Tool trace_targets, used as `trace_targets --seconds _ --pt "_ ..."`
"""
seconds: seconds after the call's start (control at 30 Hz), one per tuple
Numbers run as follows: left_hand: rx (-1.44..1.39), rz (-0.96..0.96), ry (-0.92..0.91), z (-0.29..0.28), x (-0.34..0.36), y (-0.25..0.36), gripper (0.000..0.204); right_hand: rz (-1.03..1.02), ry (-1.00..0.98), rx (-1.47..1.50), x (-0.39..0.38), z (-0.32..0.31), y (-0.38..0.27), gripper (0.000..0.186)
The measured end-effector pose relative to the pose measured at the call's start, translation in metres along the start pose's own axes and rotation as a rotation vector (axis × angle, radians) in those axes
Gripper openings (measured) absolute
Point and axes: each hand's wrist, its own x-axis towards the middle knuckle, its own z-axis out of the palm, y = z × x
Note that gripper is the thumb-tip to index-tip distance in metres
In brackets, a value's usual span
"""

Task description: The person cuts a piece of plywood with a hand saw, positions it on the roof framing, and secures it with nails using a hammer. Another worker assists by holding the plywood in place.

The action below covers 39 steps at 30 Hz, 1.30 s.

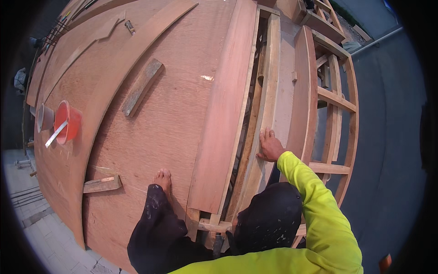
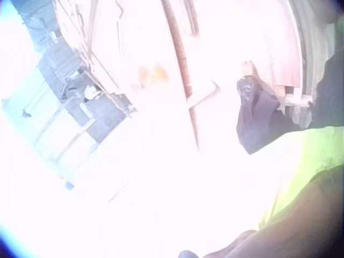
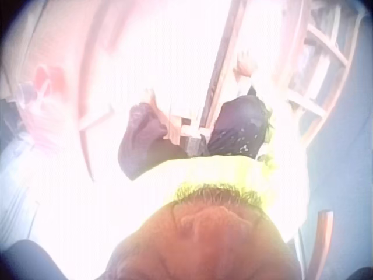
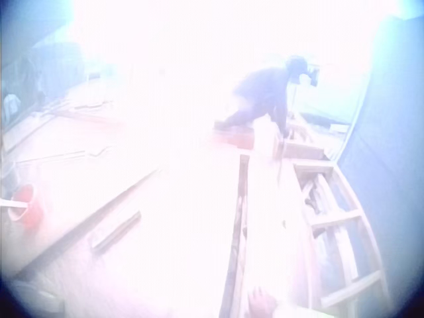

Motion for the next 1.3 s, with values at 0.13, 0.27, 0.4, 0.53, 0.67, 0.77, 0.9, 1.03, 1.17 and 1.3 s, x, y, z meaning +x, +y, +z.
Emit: trace_targets --seconds 0.13,0.27,0.4,0.53,0.67,0.77,0.9,1.03,1.17,1.3 --pt "-0.054 -0.03 0.05 -0.034 0.033 0.032 0.04 -0.109 -0.062 -0.106 0.02 -0.005 0.023 0.095" --pt "-0.047 0.017 0.043 -0.054 0.017 0.027 0.039 -0.178 -0.125 -0.166 0.019 -0.016 0.023 0.089" --pt "-0.405 -0.212 -0.133 -0.042 0.012 0.029 0.038 -0.162 -0.151 -0.157 0.022 -0.012 0.018 0.093" --pt "-0.128 -0.109 0.048 -0.049 0.02 0.038 0.036 -0.118 -0.155 -0.215 0.014 -0.01 0.016 0.103" --pt "-0.048 -0.161 -0.041 -0.04 0.016 0.033 0.032 -0.098 -0.147 -0.226 0.012 -0.007 0.007 0.106" --pt "-0.027 -0.172 -0.129 -0.05 0.016 0.042 0.034 -0.055 -0.149 -0.207 0.003 -0.009 0.007 0.107" --pt "-0.143 -0.337 -0.134 -0.05 0.018 0.048 0.055 -0.074 -0.194 -0.186 0.006 -0.013 0.002 0.109" --pt "-0.338 -0.552 -0.204 -0.073 0.036 0.064 0.063 -0.056 -0.192 -0.167 -0.002 -0.022 0.003 0.11" --pt "-0.203 -0.421 -0.062 -0.001 0.012 0.033 0.057 -0.065 -0.192 -0.153 0.002 -0.026 0.001 0.112" --pt "-0.3 -0.547 -0.148 -0.039 0.031 0.052 0.047 -0.064 -0.192 -0.146 0.001 -0.021 0.002 0.113"
